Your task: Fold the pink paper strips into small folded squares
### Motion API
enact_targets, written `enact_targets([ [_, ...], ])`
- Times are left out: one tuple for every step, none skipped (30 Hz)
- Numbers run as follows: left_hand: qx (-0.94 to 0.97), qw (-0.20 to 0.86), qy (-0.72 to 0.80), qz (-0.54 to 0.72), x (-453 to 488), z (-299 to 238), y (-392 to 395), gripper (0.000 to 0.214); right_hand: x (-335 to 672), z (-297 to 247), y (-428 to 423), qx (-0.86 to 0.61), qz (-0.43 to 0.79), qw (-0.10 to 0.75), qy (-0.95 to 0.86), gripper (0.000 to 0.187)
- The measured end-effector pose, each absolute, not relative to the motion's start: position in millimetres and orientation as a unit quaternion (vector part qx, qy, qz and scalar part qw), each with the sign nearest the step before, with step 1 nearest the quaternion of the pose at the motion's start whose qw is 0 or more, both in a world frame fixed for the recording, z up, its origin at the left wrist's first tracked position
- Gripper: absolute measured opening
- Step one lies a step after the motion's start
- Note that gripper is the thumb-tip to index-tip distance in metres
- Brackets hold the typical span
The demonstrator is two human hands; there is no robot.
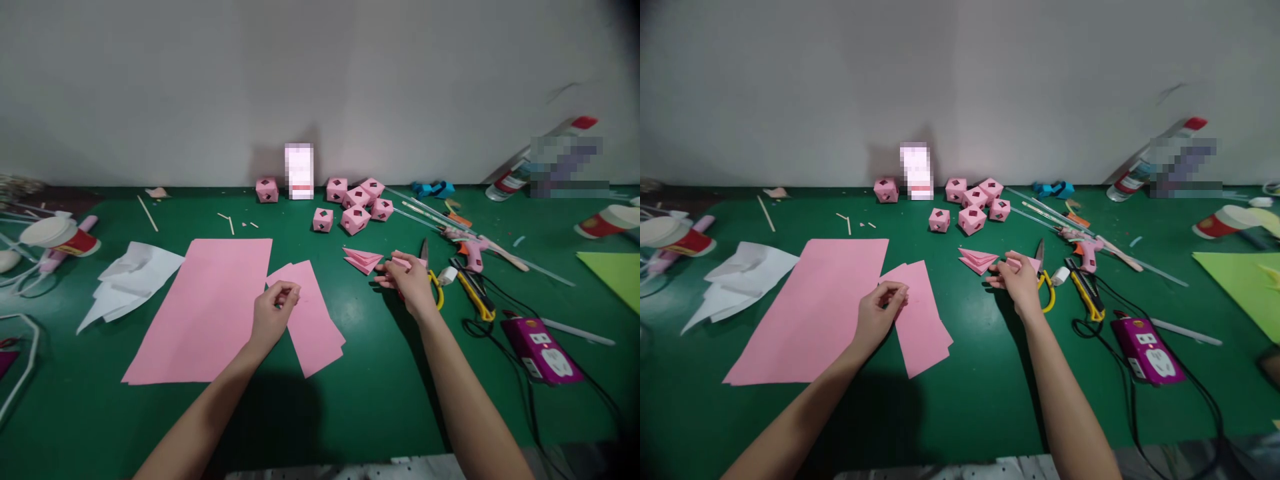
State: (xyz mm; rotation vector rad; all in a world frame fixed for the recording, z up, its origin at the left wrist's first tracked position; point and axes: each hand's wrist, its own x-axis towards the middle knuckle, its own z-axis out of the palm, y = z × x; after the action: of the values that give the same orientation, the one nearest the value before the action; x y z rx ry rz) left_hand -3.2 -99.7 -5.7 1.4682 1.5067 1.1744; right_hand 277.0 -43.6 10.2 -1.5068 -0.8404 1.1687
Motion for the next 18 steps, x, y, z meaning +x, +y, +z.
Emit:
enact_targets([
  [0.574,0.343,0.588,0.456,-3.9,-5.1,-99.6,0.018,276.2,11.3,-44.6,-0.633,0.472,0.491,-0.368,0.031],
  [0.578,0.327,0.591,0.458,-4.7,-4.4,-99.4,0.018,275.4,12.0,-45.8,-0.643,0.460,0.469,-0.393,0.026],
  [0.580,0.313,0.593,0.462,-5.4,-3.8,-99.2,0.019,274.6,12.2,-46.9,-0.651,0.450,0.441,-0.423,0.023],
  [0.581,0.303,0.593,0.468,-6.1,-3.2,-98.9,0.021,273.6,12.0,-48.1,-0.656,0.444,0.408,-0.453,0.021],
  [0.581,0.298,0.592,0.473,-6.6,-2.7,-98.6,0.024,272.6,11.4,-49.2,-0.658,0.441,0.376,-0.480,0.023],
  [0.580,0.297,0.589,0.478,-6.9,-2.3,-98.4,0.026,271.4,10.5,-50.3,-0.658,0.440,0.348,-0.503,0.024],
  [0.580,0.300,0.586,0.479,-7.1,-2.1,-98.2,0.027,270.2,9.6,-51.1,-0.657,0.437,0.328,-0.520,0.026],
  [0.582,0.303,0.584,0.479,-7.0,-2.1,-98.1,0.027,268.8,8.8,-51.7,-0.655,0.432,0.318,-0.532,0.027],
  [0.583,0.306,0.582,0.477,-6.7,-2.1,-98.1,0.027,267.5,8.2,-52.2,-0.653,0.427,0.317,-0.539,0.028],
  [0.585,0.308,0.581,0.475,-6.4,-2.2,-98.3,0.027,266.3,8.0,-52.5,-0.649,0.424,0.321,-0.544,0.030],
  [0.586,0.308,0.581,0.473,-6.0,-2.4,-98.5,0.027,265.2,8.0,-52.7,-0.644,0.425,0.326,-0.546,0.032],
  [0.588,0.306,0.582,0.472,-5.7,-2.5,-98.8,0.026,264.3,8.2,-52.8,-0.639,0.429,0.329,-0.548,0.034],
  [0.589,0.303,0.583,0.470,-5.5,-2.6,-99.0,0.026,263.5,8.6,-52.9,-0.635,0.433,0.327,-0.550,0.036],
  [0.591,0.298,0.585,0.468,-5.5,-2.7,-99.1,0.026,263.0,8.9,-53.1,-0.633,0.436,0.323,-0.552,0.038],
  [0.594,0.292,0.588,0.465,-5.7,-2.8,-99.2,0.026,262.6,9.3,-53.2,-0.632,0.438,0.318,-0.555,0.039],
  [0.599,0.284,0.590,0.462,-6.1,-2.9,-99.0,0.026,262.4,9.5,-53.4,-0.631,0.439,0.313,-0.558,0.039],
  [0.606,0.273,0.591,0.457,-6.5,-3.1,-98.7,0.026,262.1,9.7,-53.6,-0.630,0.437,0.312,-0.560,0.039],
  [0.617,0.259,0.591,0.450,-7.0,-3.4,-98.2,0.028,261.8,9.8,-53.9,-0.629,0.434,0.315,-0.562,0.039],
])
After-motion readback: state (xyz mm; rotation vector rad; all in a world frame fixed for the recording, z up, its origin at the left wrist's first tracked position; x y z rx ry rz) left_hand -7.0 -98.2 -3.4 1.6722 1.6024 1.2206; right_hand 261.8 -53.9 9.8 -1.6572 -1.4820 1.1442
